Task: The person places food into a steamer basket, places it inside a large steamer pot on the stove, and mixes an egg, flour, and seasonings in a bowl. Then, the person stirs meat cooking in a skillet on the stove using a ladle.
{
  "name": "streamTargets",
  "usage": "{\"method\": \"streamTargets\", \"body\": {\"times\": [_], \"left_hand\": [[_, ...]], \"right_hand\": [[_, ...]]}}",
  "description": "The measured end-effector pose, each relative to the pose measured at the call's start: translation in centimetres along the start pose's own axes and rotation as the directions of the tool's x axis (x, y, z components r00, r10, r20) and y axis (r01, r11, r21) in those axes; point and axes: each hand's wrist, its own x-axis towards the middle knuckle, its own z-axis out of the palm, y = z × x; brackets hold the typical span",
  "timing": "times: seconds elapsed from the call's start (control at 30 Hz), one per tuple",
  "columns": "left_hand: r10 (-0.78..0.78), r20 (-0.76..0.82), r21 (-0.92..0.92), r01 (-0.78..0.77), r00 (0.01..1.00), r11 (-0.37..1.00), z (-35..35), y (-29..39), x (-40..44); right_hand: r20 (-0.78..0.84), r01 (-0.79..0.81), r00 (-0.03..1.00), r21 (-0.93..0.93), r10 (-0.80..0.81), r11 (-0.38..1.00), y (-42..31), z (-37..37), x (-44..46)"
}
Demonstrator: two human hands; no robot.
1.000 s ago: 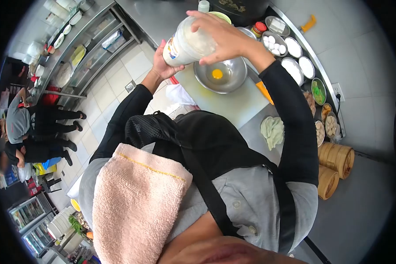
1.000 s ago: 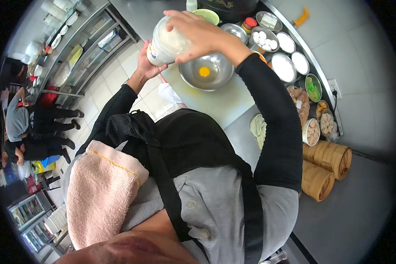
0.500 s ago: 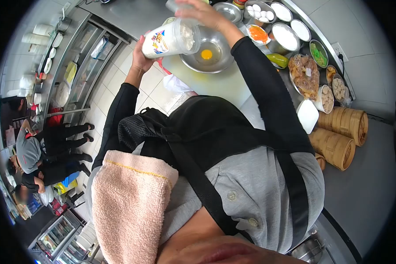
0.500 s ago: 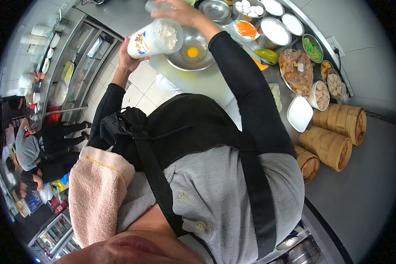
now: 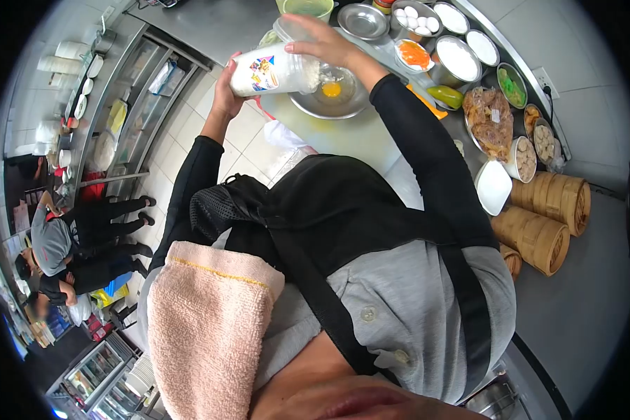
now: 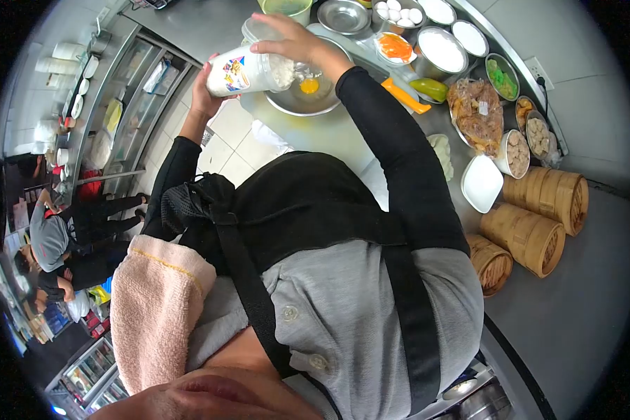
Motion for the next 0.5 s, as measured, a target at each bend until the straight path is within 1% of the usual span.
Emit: {"method": "streamTargets", "body": {"times": [0.03,0.13,0.17,0.27,0.3,0.37,0.47,0.5], "left_hand": [[-0.002,-0.004,0.002,0.002,1.0,1.0,-0.1,0.0,-0.2],[0.013,-0.015,0.019,-0.012,1.0,1.0,0.1,0.0,0.2],[0.013,-0.022,0.044,-0.013,1.0,0.999,0.0,0.0,0.2],[0.023,-0.013,0.073,-0.022,1.0,0.997,0.0,0.3,0.4],[0.023,-0.009,0.075,-0.022,1.0,0.997,0.0,0.3,0.3],[0.021,-0.02,0.096,-0.019,1.0,0.995,0.1,0.5,0.0],[0.04,0.012,0.104,-0.042,0.999,0.994,0.3,0.9,0.4],[0.042,0.026,0.104,-0.045,0.999,0.994,0.1,0.8,0.2]], "right_hand": [[0.022,-0.014,1.0,-0.031,0.015,0.999,0.0,0.0,-0.3],[0.119,0.015,0.993,-0.114,-0.001,0.993,1.3,0.8,-0.4],[0.095,0.047,0.995,-0.06,-0.041,0.997,1.7,0.8,-0.2],[-0.07,0.053,0.997,0.161,-0.042,0.985,2.1,0.7,0.8],[-0.046,0.021,0.999,0.11,-0.017,0.994,2.2,0.5,0.7],[-0.005,-0.047,0.999,0.011,0.047,0.999,0.0,0.3,-0.3],[0.067,0.046,0.997,-0.063,-0.042,0.997,0.7,0.6,-0.4],[0.044,0.021,0.999,-0.125,-0.015,0.992,1.2,1.0,-0.6]]}}
